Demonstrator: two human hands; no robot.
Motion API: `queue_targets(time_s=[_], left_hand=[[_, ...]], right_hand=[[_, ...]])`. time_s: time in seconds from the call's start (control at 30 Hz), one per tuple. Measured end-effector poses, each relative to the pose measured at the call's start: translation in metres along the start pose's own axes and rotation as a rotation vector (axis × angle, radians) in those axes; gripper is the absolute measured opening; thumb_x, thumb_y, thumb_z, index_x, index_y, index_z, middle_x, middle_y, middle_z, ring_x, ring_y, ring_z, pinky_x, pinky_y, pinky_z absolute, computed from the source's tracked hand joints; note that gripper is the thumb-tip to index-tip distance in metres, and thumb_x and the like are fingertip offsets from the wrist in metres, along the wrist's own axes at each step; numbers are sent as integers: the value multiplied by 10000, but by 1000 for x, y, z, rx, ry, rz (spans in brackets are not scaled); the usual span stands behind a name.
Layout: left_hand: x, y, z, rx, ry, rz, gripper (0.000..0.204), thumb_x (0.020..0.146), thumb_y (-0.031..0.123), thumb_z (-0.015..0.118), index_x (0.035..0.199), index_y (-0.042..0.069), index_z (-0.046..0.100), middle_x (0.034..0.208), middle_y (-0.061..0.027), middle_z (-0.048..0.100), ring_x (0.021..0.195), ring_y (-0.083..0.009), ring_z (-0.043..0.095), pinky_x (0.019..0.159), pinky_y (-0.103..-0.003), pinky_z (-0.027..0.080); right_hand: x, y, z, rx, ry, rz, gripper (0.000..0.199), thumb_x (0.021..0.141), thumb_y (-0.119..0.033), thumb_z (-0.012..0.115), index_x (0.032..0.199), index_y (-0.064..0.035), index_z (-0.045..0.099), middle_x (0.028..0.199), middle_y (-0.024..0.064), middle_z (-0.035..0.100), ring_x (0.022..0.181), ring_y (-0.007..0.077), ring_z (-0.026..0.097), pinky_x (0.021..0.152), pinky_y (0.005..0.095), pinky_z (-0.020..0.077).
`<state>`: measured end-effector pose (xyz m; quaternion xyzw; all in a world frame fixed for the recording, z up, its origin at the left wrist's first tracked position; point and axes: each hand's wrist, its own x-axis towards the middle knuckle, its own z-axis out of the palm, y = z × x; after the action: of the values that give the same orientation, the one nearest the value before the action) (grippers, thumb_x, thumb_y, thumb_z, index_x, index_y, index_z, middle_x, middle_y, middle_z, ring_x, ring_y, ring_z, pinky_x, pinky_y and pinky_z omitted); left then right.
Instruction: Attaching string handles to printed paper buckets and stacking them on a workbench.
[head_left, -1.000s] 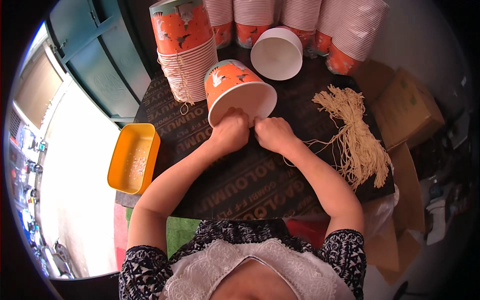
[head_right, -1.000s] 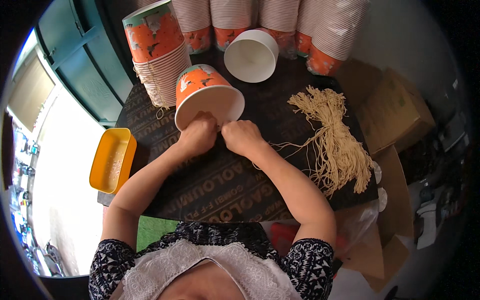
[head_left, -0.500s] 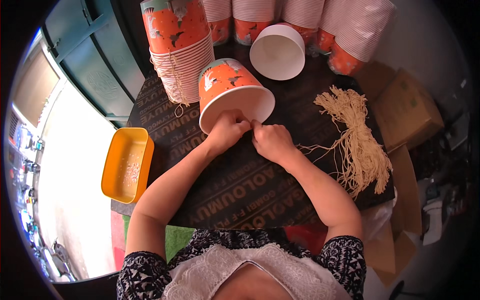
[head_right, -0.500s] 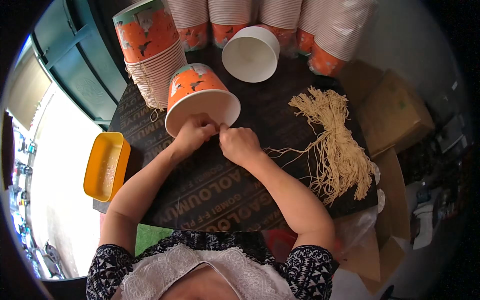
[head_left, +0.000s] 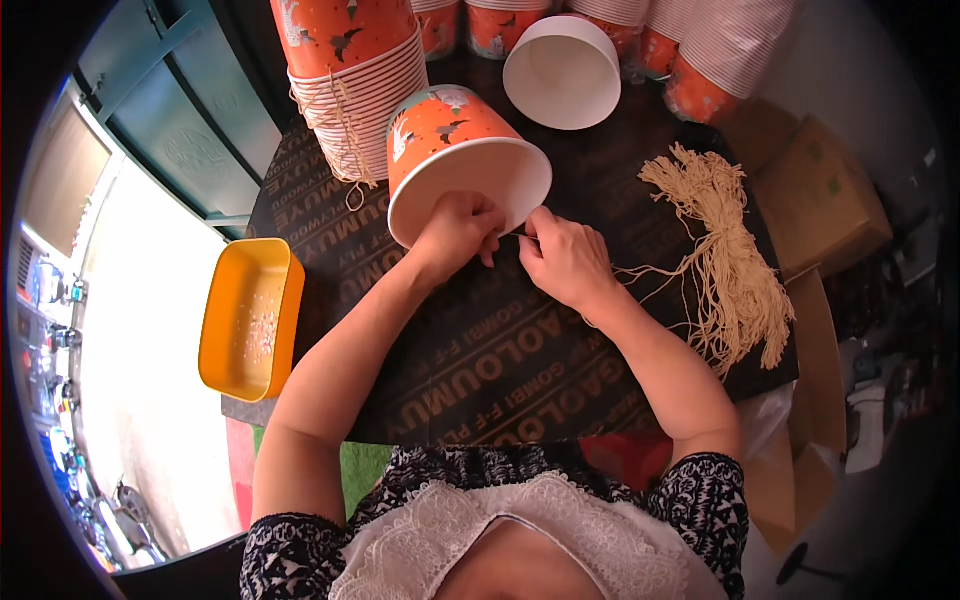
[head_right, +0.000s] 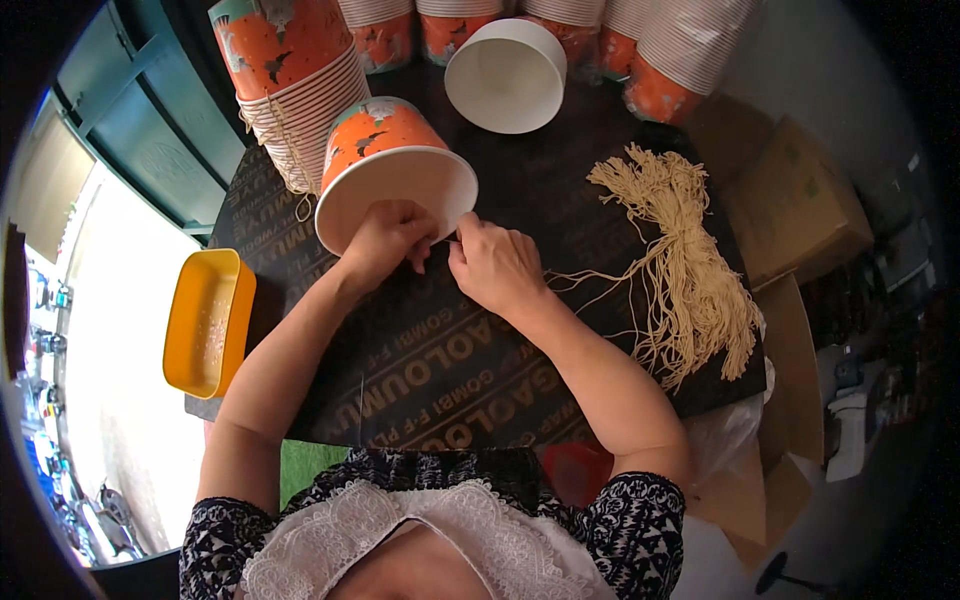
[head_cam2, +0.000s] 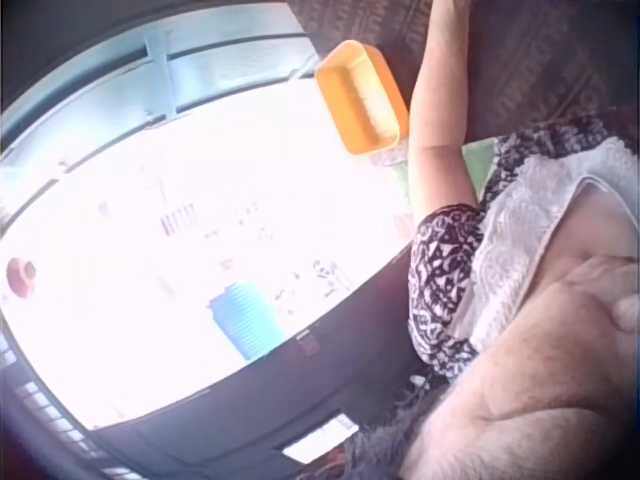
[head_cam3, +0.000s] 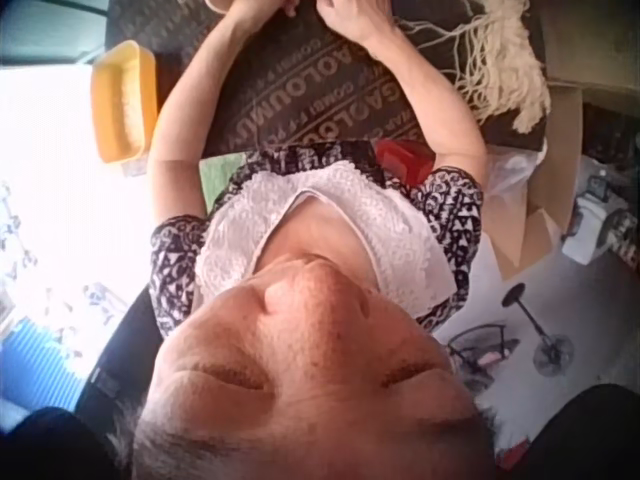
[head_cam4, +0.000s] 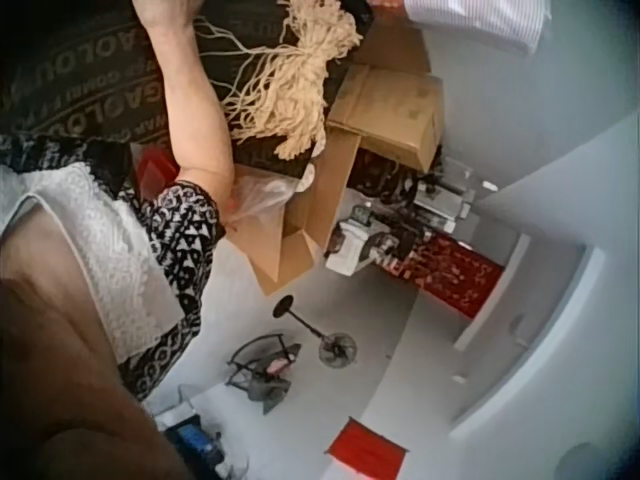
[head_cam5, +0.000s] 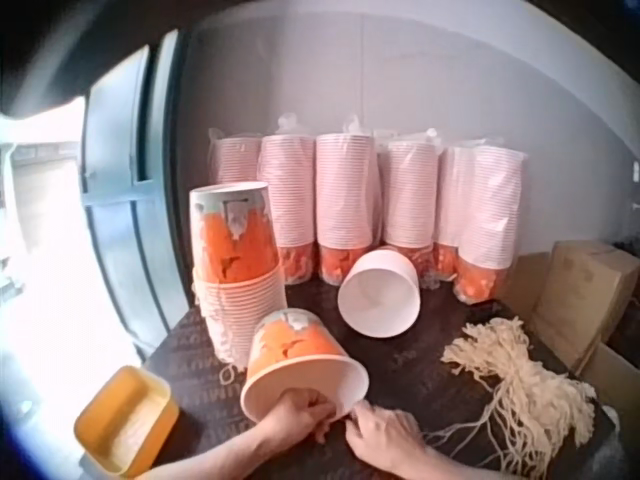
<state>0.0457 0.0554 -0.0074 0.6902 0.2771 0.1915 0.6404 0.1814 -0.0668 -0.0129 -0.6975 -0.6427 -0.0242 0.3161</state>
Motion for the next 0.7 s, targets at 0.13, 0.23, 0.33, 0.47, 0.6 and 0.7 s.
queue_targets(time_s=[0.13, 0.23, 0.33, 0.47, 0.6, 0.7], left_hand=[[-2, -1, -3, -17, -35, 22, 143, 903, 76, 558, 889, -61, 597, 704, -90, 595, 557, -146, 572, 502, -257, 488], [-1, -4, -3, -15, -50, 43, 126, 898, 58, 557, 901, -63, 594, 726, -88, 597, 584, -142, 577, 507, -259, 493], [-1, -4, -4, -1, -68, 49, 114, 894, 46, 556, 908, -63, 590, 746, -81, 594, 603, -136, 578, 511, -259, 498], [0, -5, -4, 39, -90, 66, 101, 877, 33, 585, 910, -62, 585, 750, -74, 584, 611, -130, 575, 505, -253, 496], [-2, -3, 0, 64, -69, 85, 100, 863, 27, 612, 902, -61, 583, 740, -76, 584, 592, -126, 570, 499, -249, 489], [-2, 0, 2, 126, -83, 65, 106, 860, 26, 623, 901, -63, 583, 732, -79, 587, 569, -124, 566, 482, -247, 479]], right_hand=[[-3, -5, 1, -15, -46, -36, 85, 816, -91, 594, 854, -15, 586, 725, 188, 639, 694, 386, 635, 610, 485, 499], [-1, -8, 5, 306, -44, 49, 84, 815, -89, 606, 805, -7, 609, 724, 192, 636, 686, 381, 636, 590, 447, 490], [5, -3, 9, 547, 56, 195, 114, 834, -87, 621, 802, 18, 654, 665, 178, 625, 590, 243, 634, 554, 341, 462], [7, 6, 5, 729, 22, 375, 167, 864, -92, 606, 821, 60, 660, 606, 45, 597, 585, 48, 508, 521, 260, 407], [9, 0, -2, 924, -37, 562, 172, 869, -96, 603, 781, 32, 675, 599, -14, 569, 548, 33, 474, 484, 231, 357], [10, -8, -5, 1026, -68, 635, 174, 870, -97, 606, 756, 16, 675, 590, -36, 543, 527, 21, 446, 462, 217, 324]])
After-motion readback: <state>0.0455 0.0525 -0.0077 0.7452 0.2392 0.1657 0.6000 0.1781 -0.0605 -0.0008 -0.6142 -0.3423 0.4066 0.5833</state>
